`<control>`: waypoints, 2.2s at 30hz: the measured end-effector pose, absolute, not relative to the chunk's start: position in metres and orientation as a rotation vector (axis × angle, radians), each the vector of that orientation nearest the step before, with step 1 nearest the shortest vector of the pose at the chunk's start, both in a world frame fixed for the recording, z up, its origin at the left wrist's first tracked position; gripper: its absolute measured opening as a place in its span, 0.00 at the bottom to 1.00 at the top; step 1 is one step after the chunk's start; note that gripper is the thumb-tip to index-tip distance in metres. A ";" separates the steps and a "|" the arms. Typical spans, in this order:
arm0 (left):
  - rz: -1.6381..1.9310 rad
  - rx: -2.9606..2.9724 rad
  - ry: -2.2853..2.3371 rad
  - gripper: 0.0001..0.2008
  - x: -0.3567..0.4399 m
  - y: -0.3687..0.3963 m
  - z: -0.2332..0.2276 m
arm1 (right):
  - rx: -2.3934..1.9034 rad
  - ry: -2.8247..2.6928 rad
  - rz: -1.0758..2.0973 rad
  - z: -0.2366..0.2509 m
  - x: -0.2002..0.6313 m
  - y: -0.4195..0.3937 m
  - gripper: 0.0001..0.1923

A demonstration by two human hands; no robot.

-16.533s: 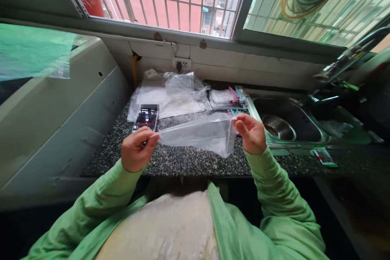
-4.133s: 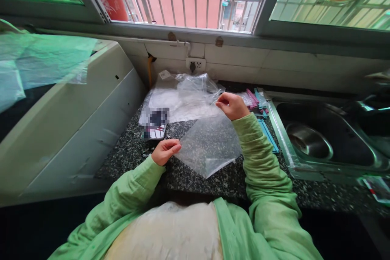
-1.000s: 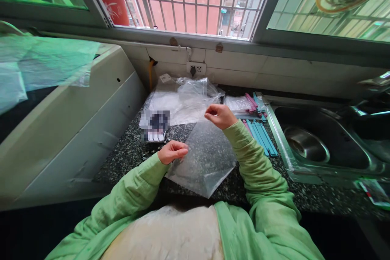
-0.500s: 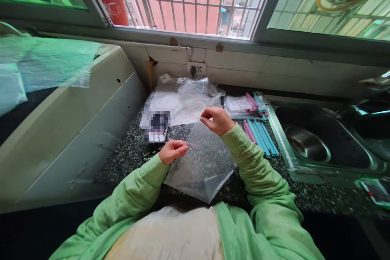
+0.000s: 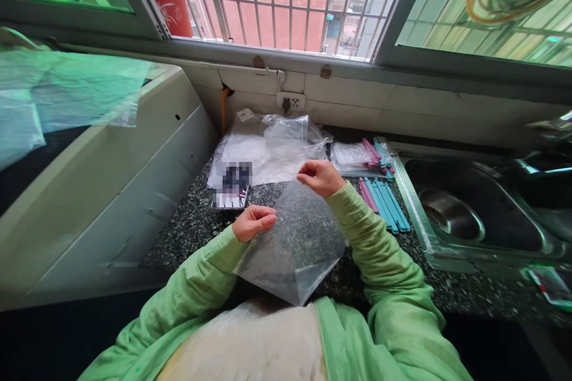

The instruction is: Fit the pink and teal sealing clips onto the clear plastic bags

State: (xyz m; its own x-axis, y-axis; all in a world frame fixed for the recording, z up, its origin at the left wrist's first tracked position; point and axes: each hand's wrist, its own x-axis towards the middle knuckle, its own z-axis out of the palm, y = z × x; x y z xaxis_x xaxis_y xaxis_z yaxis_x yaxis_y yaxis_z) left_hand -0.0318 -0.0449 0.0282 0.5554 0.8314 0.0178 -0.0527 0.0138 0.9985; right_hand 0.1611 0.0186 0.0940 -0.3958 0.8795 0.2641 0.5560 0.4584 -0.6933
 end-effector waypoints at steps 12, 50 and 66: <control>0.840 1.344 0.756 0.29 -0.031 -0.043 0.022 | -1.104 -2.181 0.542 0.097 0.155 0.007 0.04; 0.879 1.386 0.760 0.25 -0.032 -0.041 0.020 | -1.006 -2.293 0.505 0.090 0.135 -0.010 0.04; 0.939 1.486 0.778 0.24 -0.034 -0.041 0.026 | -0.983 -2.292 0.552 0.084 0.131 -0.009 0.05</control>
